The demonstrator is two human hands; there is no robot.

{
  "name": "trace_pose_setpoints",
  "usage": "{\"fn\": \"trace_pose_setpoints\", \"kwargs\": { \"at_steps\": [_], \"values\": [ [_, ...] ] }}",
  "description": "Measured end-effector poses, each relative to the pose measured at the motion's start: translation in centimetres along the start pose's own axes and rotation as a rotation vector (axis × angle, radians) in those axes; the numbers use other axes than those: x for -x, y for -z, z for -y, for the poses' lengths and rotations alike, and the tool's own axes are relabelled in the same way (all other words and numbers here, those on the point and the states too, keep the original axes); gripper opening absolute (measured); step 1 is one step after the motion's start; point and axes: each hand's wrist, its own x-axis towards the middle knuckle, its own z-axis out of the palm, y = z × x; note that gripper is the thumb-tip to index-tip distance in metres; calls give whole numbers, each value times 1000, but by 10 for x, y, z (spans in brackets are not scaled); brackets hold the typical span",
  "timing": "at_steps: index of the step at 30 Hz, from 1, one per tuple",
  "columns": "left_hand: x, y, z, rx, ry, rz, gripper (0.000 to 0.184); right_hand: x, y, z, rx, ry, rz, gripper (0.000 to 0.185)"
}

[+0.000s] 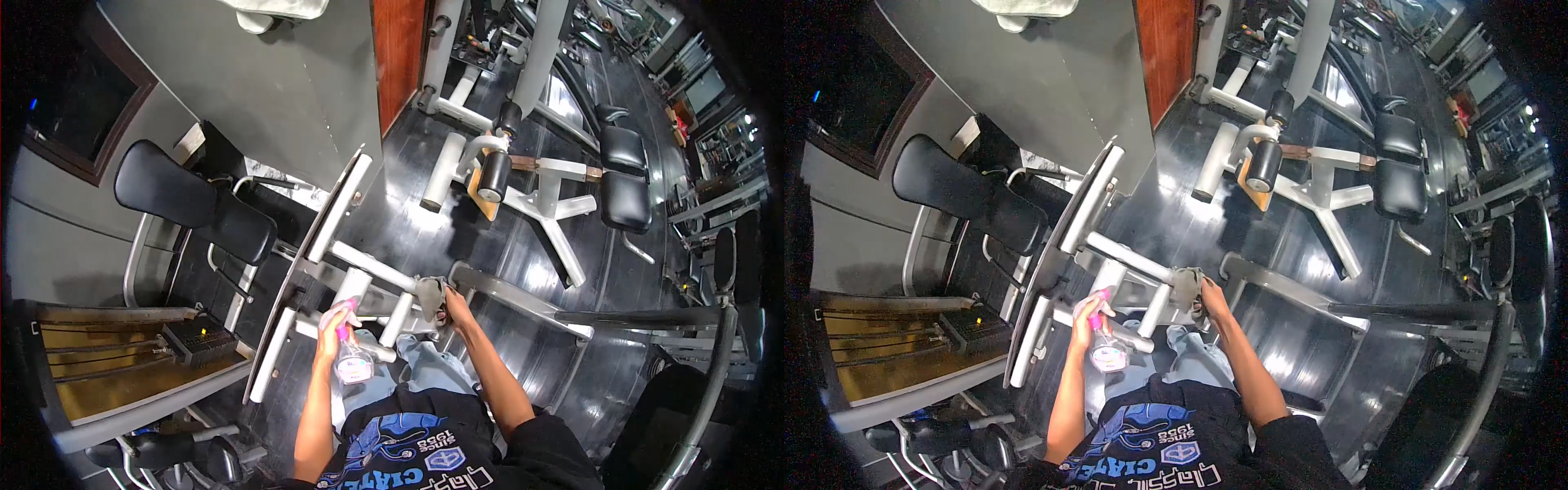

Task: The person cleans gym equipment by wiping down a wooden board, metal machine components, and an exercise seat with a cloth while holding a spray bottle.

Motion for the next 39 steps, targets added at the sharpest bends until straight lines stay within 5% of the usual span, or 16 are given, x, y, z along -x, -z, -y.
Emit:
{"fn": "trace_pose_setpoints", "kwargs": {
  "at_steps": [8, 10, 16, 22, 23, 27, 32, 34, 39],
  "values": [
    [-1, 7, 1, -43, 24, 32, 41, -30, -20, -9, -120, -28, -58, 41],
    [-4, 9, 4, -38, 28, 32, 42, -20, -5, 3, 0, -69, 124, 43],
    [-1, 4, 1, -14, -15, 16, 42, 9, 11, 29, 206, -111, 140, 43],
    [2, -9, -5, -64, -88, -101, 44, 36, -10, 58, -217, -128, 90, 55],
    [4, -12, -8, -87, -103, -143, 44, 15, 9, 39, -113, -13, 273, 62],
    [11, -15, -18, -130, -199, -206, 42, 46, -21, 74, -213, -97, 525, 68],
    [16, -20, -28, -269, -210, -271, 29, 30, -38, 65, -179, -127, 574, 50],
    [15, -22, -27, -281, -235, -295, 33, 39, -58, 76, 167, 29, 528, 36],
    [12, -24, -23, -294, -219, -328, 32, 58, -87, 93, 205, 42, 523, 51]
  ]
}}
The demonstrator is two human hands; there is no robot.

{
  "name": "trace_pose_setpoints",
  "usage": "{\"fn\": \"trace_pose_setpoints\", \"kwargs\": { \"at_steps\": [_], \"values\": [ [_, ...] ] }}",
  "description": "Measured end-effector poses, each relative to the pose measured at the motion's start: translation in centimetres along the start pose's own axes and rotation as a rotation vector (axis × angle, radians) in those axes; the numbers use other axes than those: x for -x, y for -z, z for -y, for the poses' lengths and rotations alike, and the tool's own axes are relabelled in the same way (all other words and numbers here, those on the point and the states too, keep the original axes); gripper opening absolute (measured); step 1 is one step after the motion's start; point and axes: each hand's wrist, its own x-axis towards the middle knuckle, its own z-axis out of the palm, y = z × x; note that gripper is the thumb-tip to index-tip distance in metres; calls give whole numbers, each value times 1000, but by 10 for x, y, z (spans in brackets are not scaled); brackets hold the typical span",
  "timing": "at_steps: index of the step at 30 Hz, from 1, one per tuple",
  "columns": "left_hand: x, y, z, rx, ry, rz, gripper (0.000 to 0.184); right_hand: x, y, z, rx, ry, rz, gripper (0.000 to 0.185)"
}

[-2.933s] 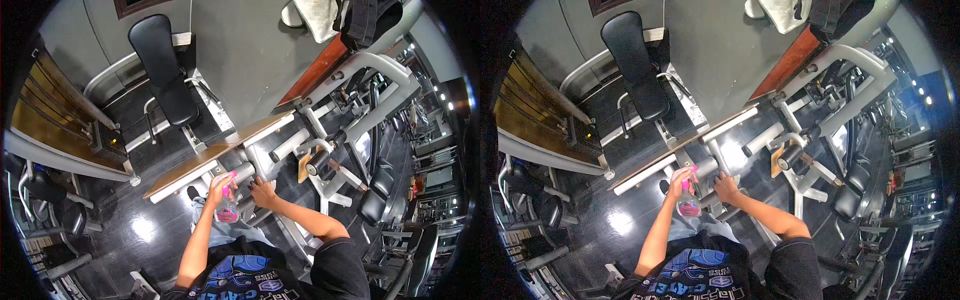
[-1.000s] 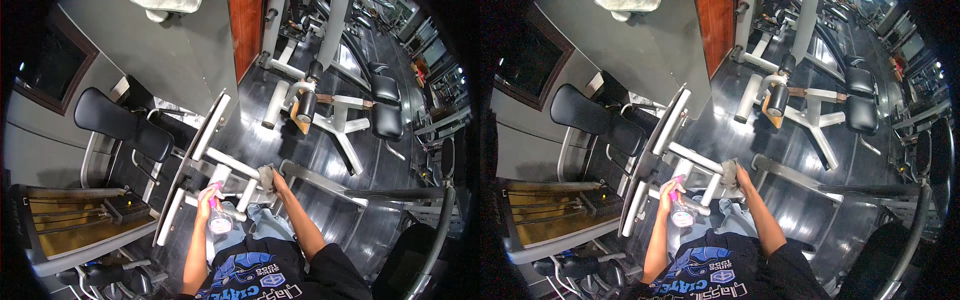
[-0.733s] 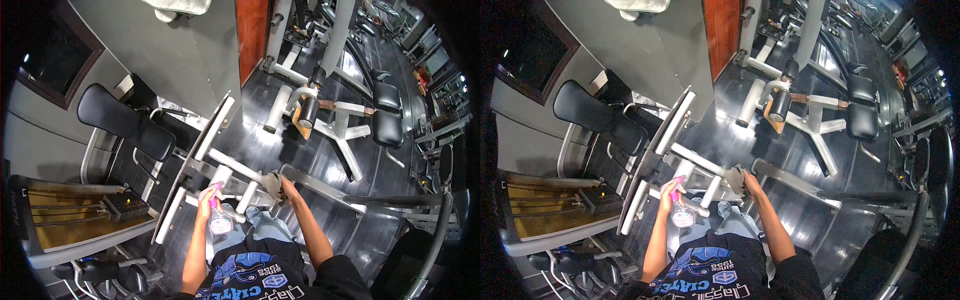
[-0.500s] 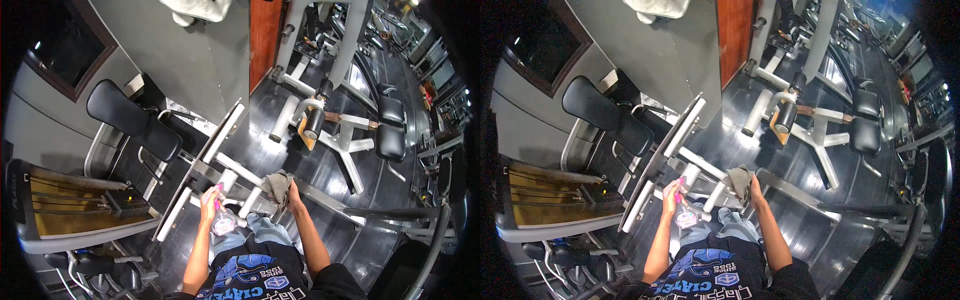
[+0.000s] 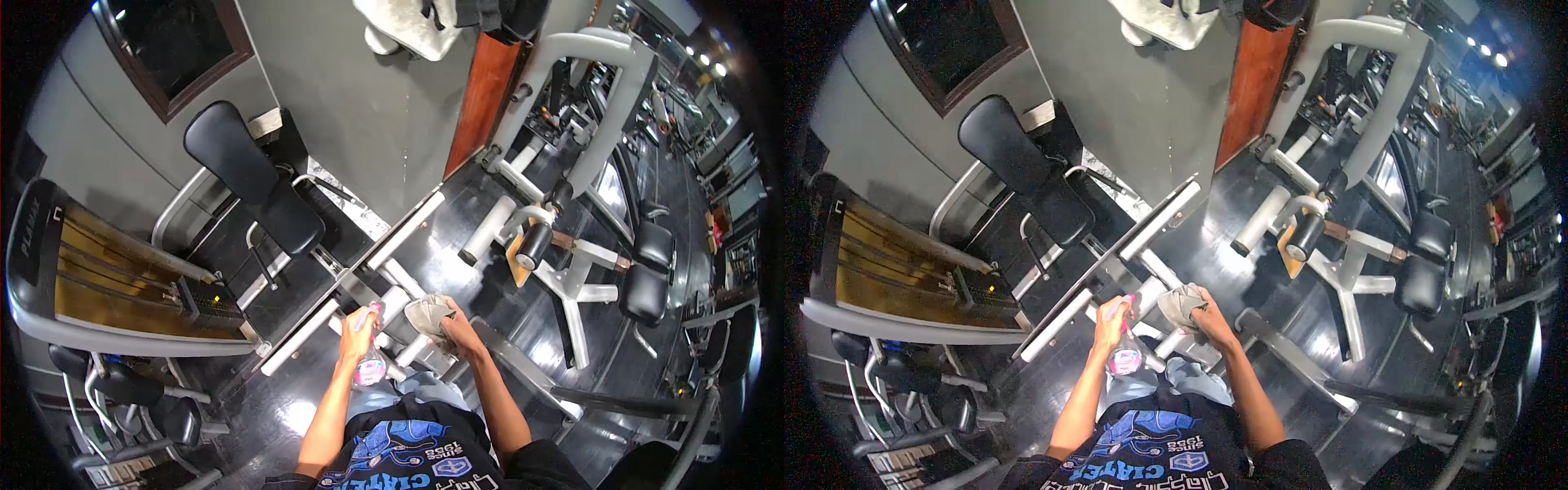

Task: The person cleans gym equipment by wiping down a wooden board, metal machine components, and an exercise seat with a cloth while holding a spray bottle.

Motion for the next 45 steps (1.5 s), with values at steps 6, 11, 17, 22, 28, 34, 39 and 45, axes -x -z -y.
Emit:
{"fn": "trace_pose_setpoints", "kwargs": {
  "at_steps": [6, 11, 17, 22, 28, 34, 39, 45],
  "values": [
    [5, 1, 5, -47, -33, -49, 31, -17, -13, -7, 300, 288, -194, 58],
    [18, 12, 3, -129, -139, -136, 37, -41, -31, 0, 757, 510, -184, 52],
    [34, 34, 12, 7, -20, -174, 34, -60, -78, -11, 1249, 581, -290, 51],
    [40, 49, 33, 184, -20, -183, 32, -52, -86, -25, 1392, 583, 51, 48],
    [49, 61, 44, 269, 10, -172, 27, -76, -69, 9, 1382, 583, -150, 33],
    [57, 62, 57, 397, -95, -20, 17, -80, -120, -28, 1588, 441, 183, 52],
    [62, 64, 58, 387, -113, 12, 12, -126, -109, 0, 1789, 266, 21, 54],
    [64, 65, 63, 345, -126, 9, 11, -111, -132, -11, 1746, 148, 275, 39]
  ]
}}
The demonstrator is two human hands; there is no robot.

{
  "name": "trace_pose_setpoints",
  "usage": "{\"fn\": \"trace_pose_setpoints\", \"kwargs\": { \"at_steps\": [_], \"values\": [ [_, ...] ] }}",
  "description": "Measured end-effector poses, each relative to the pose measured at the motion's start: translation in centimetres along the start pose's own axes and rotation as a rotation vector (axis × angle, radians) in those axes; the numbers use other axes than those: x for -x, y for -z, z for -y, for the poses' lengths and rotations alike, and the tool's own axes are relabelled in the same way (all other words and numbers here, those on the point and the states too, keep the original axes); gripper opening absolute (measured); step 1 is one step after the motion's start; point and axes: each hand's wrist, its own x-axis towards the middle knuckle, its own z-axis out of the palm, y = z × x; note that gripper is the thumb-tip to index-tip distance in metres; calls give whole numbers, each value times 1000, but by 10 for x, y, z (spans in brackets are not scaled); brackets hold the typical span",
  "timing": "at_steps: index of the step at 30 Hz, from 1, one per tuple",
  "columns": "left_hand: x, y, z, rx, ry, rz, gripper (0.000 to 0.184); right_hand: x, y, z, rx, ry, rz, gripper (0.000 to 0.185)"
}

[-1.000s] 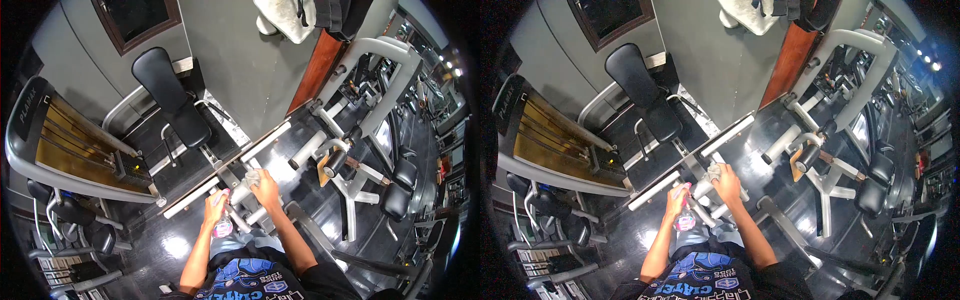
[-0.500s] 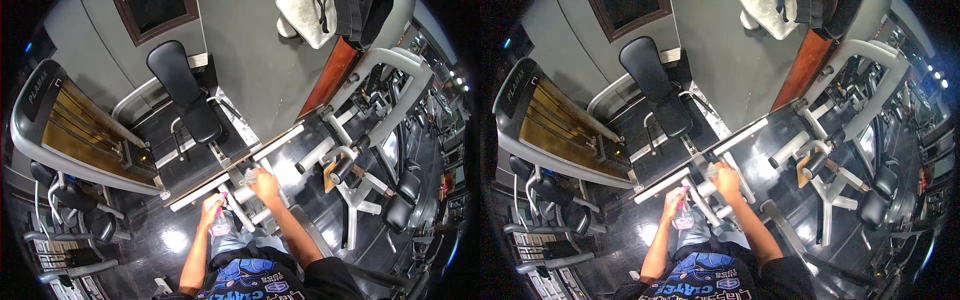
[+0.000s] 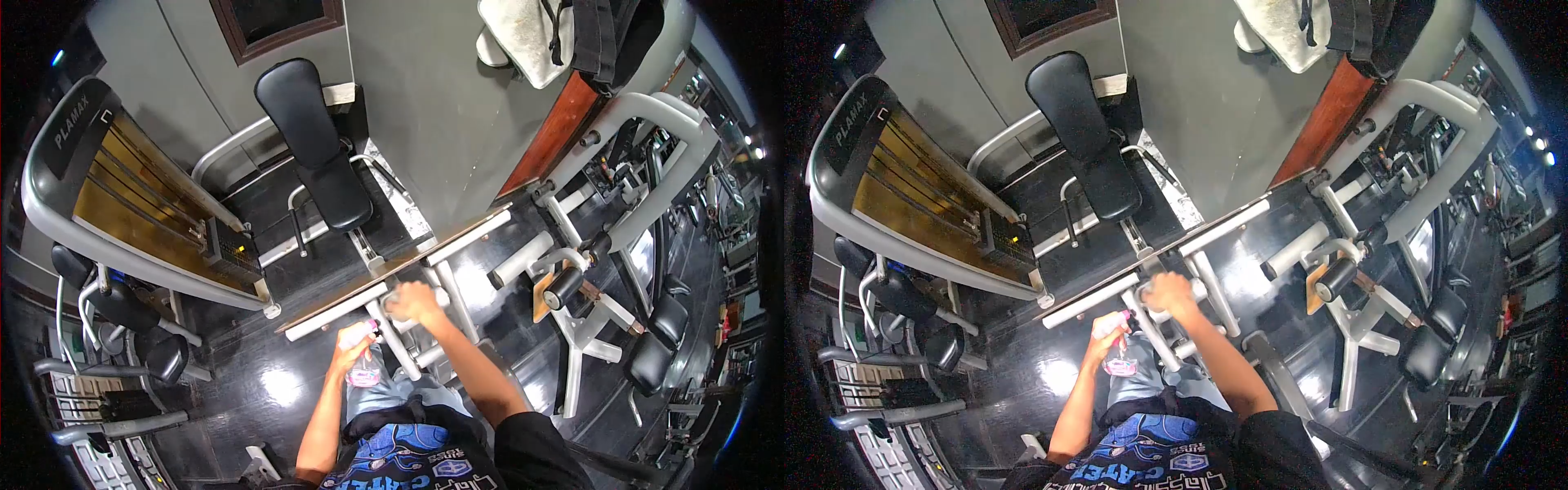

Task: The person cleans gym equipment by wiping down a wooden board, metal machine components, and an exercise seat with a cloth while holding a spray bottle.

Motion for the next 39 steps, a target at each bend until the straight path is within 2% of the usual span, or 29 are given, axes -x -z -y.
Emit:
{"fn": "trace_pose_setpoints", "kwargs": {
  "at_steps": [1, 3, 8, 10, 11, 12, 14, 15, 17, 18, 21, 22, 24, 25, 26, 28, 32, 34, 35, 37, 39],
  "values": [
    [-1, -1, 0, 18, -7, -6, 12, 9, -10, -1, 0, -1, 1, 39],
    [-2, 0, 1, 36, -10, -14, 13, 30, -25, -8, -175, 132, -263, 38],
    [-10, -3, -10, 1, 63, -57, 17, 57, -12, -47, -199, 79, -387, 49],
    [-16, -3, -9, -3, 58, -41, 21, 62, -15, -52, -316, -55, -647, 47],
    [-19, -3, -6, 13, 65, -39, 23, 65, -22, -49, -362, -18, -732, 43],
    [-22, -3, -4, 28, 73, -36, 25, 67, -33, -42, -365, -24, -732, 43],
    [-25, -9, -9, 31, 93, -25, 26, 71, -54, -29, -539, 195, -642, 41],
    [-27, -10, -10, 21, 95, -26, 26, 76, -56, -27, -546, 188, -648, 41],
    [-29, -11, -11, 7, 102, -20, 25, 87, -57, -25, -412, 415, -584, 37],
    [-29, -11, -10, -20, 100, -8, 24, 88, -56, -31, -417, 410, -588, 37],
    [-30, -11, -10, -32, 88, 5, 23, 90, -31, -59, -494, 159, -772, 40],
    [-30, -13, -9, -11, 78, 6, 23, 88, -33, -61, -498, 153, -773, 40],
    [-31, -14, -9, -28, 96, 17, 23, 83, -41, -64, -557, -28, -864, 39],
    [-32, -17, -10, -43, 109, 21, 23, 83, -52, -56, -529, 83, -925, 39],
    [-33, -20, -11, -45, 112, 27, 23, 85, -63, -48, -530, 76, -929, 39],
    [-35, -27, -18, -102, 115, 33, 22, 91, -77, -35, -550, 303, -688, 40],
    [-39, -26, -17, -94, 140, 26, 23, 94, -75, -46, -484, 382, -626, 40],
    [-39, -24, -16, -76, 150, 47, 23, 89, -64, -67, -511, 168, -812, 39],
    [-39, -23, -15, -79, 152, 48, 23, 86, -60, -74, -514, 165, -812, 39],
    [-40, -22, -13, -84, 144, 51, 23, 85, -53, -81, -593, -137, -937, 40],
    [-41, -23, -14, -77, 151, 50, 23, 90, -55, -68, -587, -105, -912, 39]
  ]
}}
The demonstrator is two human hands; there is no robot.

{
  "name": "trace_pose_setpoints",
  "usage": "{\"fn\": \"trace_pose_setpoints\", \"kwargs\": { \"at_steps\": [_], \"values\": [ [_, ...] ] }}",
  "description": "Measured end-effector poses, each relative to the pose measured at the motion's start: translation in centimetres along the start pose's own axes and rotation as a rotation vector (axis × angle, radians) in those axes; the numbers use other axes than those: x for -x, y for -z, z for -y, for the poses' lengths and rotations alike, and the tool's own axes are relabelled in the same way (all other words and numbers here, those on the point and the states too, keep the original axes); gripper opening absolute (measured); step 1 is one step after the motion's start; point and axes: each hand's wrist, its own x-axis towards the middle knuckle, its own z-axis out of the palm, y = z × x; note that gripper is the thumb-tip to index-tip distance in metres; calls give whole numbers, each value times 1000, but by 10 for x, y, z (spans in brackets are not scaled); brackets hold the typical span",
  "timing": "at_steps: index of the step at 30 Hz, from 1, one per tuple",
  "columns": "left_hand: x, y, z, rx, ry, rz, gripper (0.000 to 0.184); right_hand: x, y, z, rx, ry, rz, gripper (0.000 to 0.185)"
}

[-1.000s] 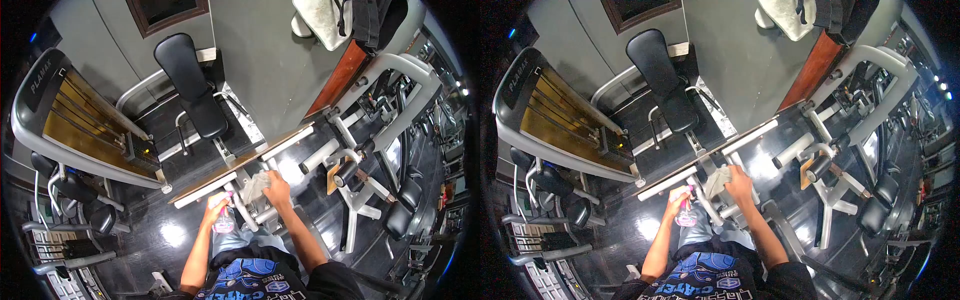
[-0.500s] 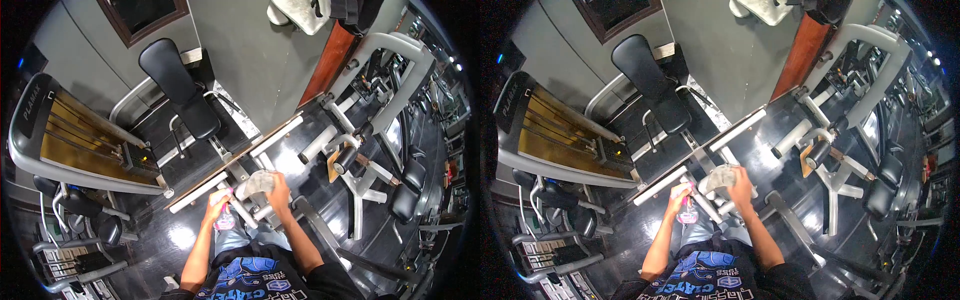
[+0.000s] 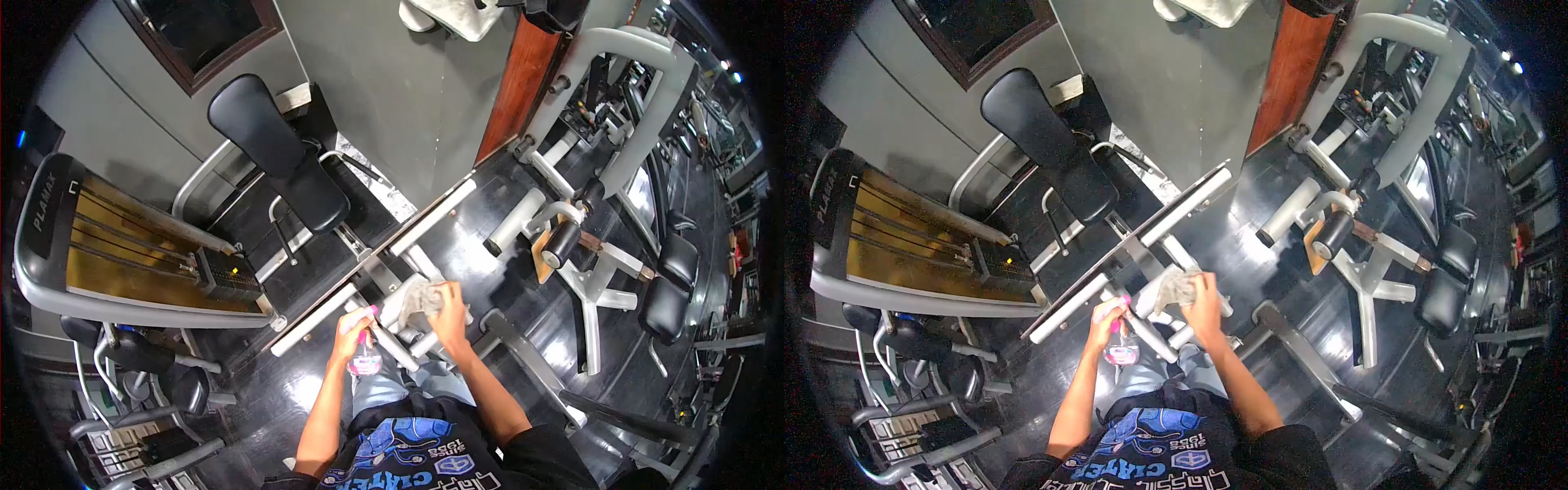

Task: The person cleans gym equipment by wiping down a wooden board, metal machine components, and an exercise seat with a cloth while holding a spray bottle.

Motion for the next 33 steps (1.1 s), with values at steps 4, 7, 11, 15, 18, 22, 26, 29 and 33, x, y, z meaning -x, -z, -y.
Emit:
{"fn": "trace_pose_setpoints", "kwargs": {
  "at_steps": [4, 7, 11, 15, 18, 22, 26, 29, 33],
  "values": [
    [-1, -1, -2, -15, 0, -21, 25, 30, -24, 9, -89, 105, 121, 41],
    [-2, 0, -2, 39, 21, -9, 26, 42, -30, 15, -154, 170, 255, 42],
    [-2, 3, -2, -28, 19, 5, 26, 37, -43, 3, -236, -24, 60, 44],
    [-2, 4, -2, -19, 16, 18, 27, 35, -82, -47, -214, -297, -377, 38],
    [-3, 6, 2, 2, 18, 34, 27, 49, -88, -23, -398, -427, -277, 41],
    [-5, 6, 6, -9, 2, 33, 26, 88, -106, 0, -564, -638, -86, 47],
    [2, -10, -20, -262, -3, -8, 24, 75, -69, -17, -803, -643, 199, 47],
    [1, -19, -14, -410, -39, 32, 19, 68, -11, -15, -697, -559, 276, 50],
    [1, -38, -24, -645, 39, 32, 21, 72, 43, -24, -1076, -789, 238, 45]
  ]
}}
